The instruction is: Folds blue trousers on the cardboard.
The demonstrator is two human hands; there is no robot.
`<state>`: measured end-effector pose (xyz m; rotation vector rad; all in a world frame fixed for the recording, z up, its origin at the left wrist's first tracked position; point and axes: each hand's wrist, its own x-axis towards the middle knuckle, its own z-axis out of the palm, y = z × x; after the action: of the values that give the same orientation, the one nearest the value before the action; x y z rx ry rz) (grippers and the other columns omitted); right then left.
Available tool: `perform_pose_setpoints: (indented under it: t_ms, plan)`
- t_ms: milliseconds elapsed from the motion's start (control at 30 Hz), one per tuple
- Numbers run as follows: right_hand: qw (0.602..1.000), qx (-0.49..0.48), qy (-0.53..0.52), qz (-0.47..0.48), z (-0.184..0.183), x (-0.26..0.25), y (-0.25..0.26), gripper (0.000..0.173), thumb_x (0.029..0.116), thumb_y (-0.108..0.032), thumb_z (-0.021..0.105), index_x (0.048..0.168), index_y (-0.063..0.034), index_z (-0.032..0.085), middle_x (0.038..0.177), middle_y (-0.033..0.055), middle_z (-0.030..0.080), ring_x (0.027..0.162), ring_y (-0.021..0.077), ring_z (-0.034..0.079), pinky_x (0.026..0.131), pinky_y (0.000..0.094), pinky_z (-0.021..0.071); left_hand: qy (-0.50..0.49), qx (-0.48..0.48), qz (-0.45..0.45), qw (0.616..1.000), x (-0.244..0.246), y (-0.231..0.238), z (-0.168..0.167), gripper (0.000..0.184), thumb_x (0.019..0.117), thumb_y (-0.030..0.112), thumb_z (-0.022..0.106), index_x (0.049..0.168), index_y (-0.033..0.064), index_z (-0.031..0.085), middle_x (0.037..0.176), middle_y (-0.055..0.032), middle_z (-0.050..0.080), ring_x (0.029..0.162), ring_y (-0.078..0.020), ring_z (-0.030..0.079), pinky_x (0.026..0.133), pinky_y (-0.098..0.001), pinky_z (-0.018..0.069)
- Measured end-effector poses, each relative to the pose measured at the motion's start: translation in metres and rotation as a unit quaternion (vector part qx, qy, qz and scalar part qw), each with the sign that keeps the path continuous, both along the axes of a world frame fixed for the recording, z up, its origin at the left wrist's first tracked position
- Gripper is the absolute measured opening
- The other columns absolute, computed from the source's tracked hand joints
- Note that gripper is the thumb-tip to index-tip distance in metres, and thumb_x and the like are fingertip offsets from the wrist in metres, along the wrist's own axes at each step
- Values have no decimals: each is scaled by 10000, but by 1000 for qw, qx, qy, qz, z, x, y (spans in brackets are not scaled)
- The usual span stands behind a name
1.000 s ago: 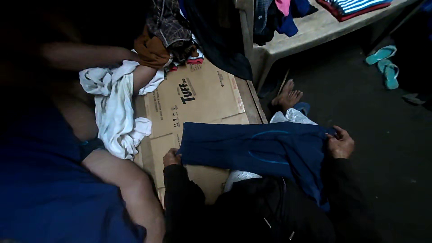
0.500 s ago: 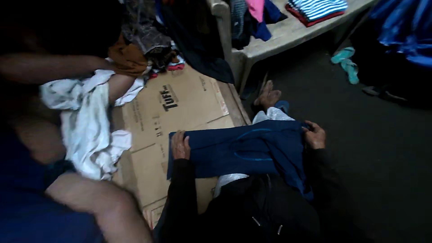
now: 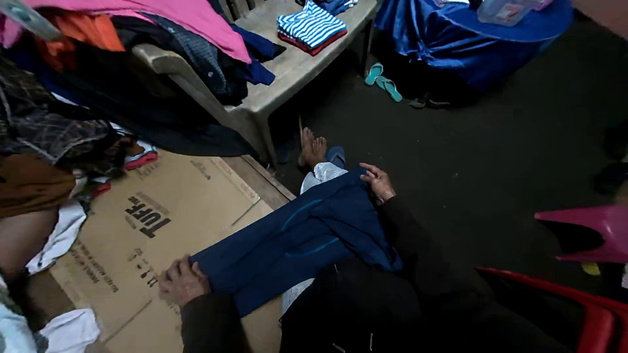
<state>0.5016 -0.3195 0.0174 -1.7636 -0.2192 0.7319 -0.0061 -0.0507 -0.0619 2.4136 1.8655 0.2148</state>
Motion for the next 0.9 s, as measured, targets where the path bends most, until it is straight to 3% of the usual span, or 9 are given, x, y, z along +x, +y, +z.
perform_pose_setpoints:
  t_ms: [133,233,400,533,700,800,900]
  plan:
    - [999,35,-12,-2,20,-8,-2,405,1016,-72,590,1419,-109,585,1313,139,660,1096,230,660,918,416,545,24,-95,7,995,-1,17,38,307,1004,178,614,1268,30,661,1269,-317,634,1269,-585,509,1002,-755,392]
    - [997,61,41,-9,20,-7,0,427,1013,-58,574,1434,-128,561,1268,126,667,1047,221,660,876,418,551,37,-153,-16,987,-4,27,49,278,1000,140,624,1215,-30,665,1223,-351,636,1225,-598,532,996,-736,416]
    - [990,115,77,-1,19,-9,11,543,1034,13,469,1537,-191,437,1462,117,556,1208,238,604,968,431,516,-34,-85,8,996,-23,27,48,265,1027,93,553,1199,-90,639,1227,-354,633,1208,-551,575,1050,-667,418]
    - [991,121,48,1,18,1,27,526,1027,8,488,1520,-175,470,1494,97,542,1265,222,586,1004,429,508,-33,-68,66,995,-25,33,58,308,1049,124,507,1257,-77,613,1311,-341,599,1287,-537,525,1084,-653,395]
    - [995,99,13,-12,12,-1,36,542,1018,27,496,1531,-147,462,1531,128,510,1328,269,553,1055,454,481,-7,-63,74,995,-8,43,65,295,1045,121,512,1238,-73,622,1301,-318,615,1284,-505,543,1084,-625,402]
    - [995,93,-3,-31,7,-2,36,552,1021,17,502,1537,-172,459,1526,119,521,1310,282,572,1035,456,497,20,-106,108,988,6,45,58,302,1039,143,538,1277,-22,623,1356,-310,586,1314,-516,514,1039,-658,441]
    - [995,99,-1,-28,11,0,37,540,1019,16,503,1530,-155,465,1500,119,545,1295,266,580,1032,447,498,53,-155,120,979,15,47,51,296,1023,160,582,1279,24,639,1322,-323,601,1285,-546,524,979,-698,467]
